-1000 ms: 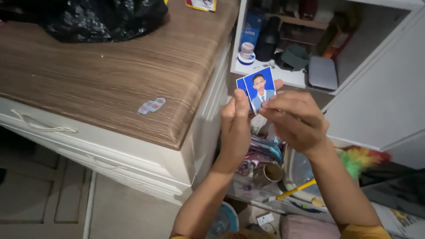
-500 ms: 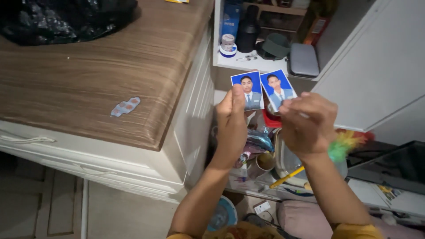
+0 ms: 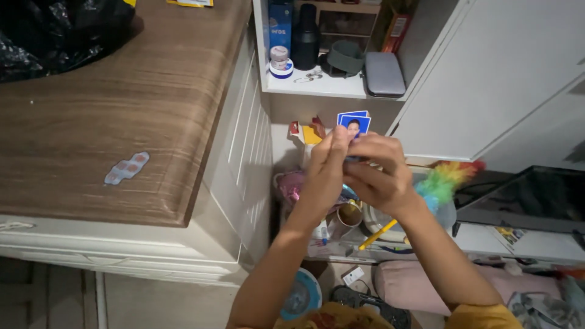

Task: The person organizes items in a bedroom cabinet by placing a wooden organizer, boxes, and small containers onto shelves. They handle various objects including a blue box, a black case, and a small jar, arranging them neatly within the cabinet.

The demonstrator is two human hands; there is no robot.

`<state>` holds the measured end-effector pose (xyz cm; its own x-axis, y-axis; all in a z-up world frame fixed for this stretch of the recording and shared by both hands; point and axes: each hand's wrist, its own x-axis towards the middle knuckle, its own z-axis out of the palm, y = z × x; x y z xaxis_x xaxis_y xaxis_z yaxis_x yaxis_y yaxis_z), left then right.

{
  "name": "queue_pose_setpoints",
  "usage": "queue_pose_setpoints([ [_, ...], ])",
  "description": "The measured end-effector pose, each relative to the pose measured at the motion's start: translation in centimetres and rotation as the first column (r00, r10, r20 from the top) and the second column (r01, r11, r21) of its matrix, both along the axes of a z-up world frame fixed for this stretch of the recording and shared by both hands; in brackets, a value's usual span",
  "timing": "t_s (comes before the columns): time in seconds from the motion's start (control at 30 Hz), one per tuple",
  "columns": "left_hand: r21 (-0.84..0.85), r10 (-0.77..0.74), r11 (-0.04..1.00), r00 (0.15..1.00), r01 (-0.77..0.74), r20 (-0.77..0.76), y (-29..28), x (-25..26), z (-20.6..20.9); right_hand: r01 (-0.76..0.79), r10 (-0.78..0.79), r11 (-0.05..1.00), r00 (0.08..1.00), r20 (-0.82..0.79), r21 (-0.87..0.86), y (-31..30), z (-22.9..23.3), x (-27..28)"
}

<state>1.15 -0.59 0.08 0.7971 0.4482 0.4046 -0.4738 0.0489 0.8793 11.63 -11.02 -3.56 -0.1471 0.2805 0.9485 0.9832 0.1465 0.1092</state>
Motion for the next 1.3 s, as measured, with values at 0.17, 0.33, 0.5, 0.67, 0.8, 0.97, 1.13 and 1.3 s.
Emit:
queue_pose_setpoints([
  [0.17, 0.022, -0.070, 0.997, 0.997, 0.069, 0.039, -0.3, 0.4, -0.7, 0.196, -0.217, 0.972, 0.961, -0.170, -0.132, -1.8, 2.2, -0.4],
  [0.33, 0.083, 0.000, 0.997, 0.999, 0.003, -0.036, 0.0, 0.9, -1.3, -0.003, -0.143, 0.951, 0.880, -0.452, -0.308, -2.0, 5.0, -2.4],
  [0.5, -0.017, -0.033, 0.999, 0.999, 0.032, -0.040, -0.5, 3.1, -4.3, 0.089, -0.193, 0.966, 0.874, -0.446, -0.243, -2.1, 4.4, -1.2],
  [0.67, -0.212, -0.102, 0.969, 0.986, 0.129, 0.135, -0.6, 4.1, -5.7, 0.151, -0.171, 0.985, 0.793, -0.585, -0.083, -2.0, 3.7, -0.4],
  [0.8, -0.055, -0.028, 0.998, 0.994, 0.034, 0.102, 0.4, 4.4, -5.9, 0.150, -0.265, 0.960, 0.758, -0.596, -0.236, -1.5, 4.1, -0.7],
  [0.97, 0.049, 0.049, 0.998, 0.999, -0.050, 0.018, 1.1, 4.4, -5.3, 0.043, -0.286, 0.930, 0.707, -0.647, -0.365, -1.4, 5.7, 0.0],
  [1.13, 0.032, 0.108, 0.994, 0.994, -0.107, -0.027, 2.3, 6.1, -3.9, 0.300, -0.474, 0.867, 0.745, -0.469, -0.398, -0.5, 7.8, 3.4],
  [1.3, 0.017, 0.078, 0.997, 0.977, -0.076, -0.199, 3.2, 6.4, -2.0, 0.614, -0.662, 0.730, 0.745, -0.084, -0.300, 2.1, 9.1, 10.9],
])
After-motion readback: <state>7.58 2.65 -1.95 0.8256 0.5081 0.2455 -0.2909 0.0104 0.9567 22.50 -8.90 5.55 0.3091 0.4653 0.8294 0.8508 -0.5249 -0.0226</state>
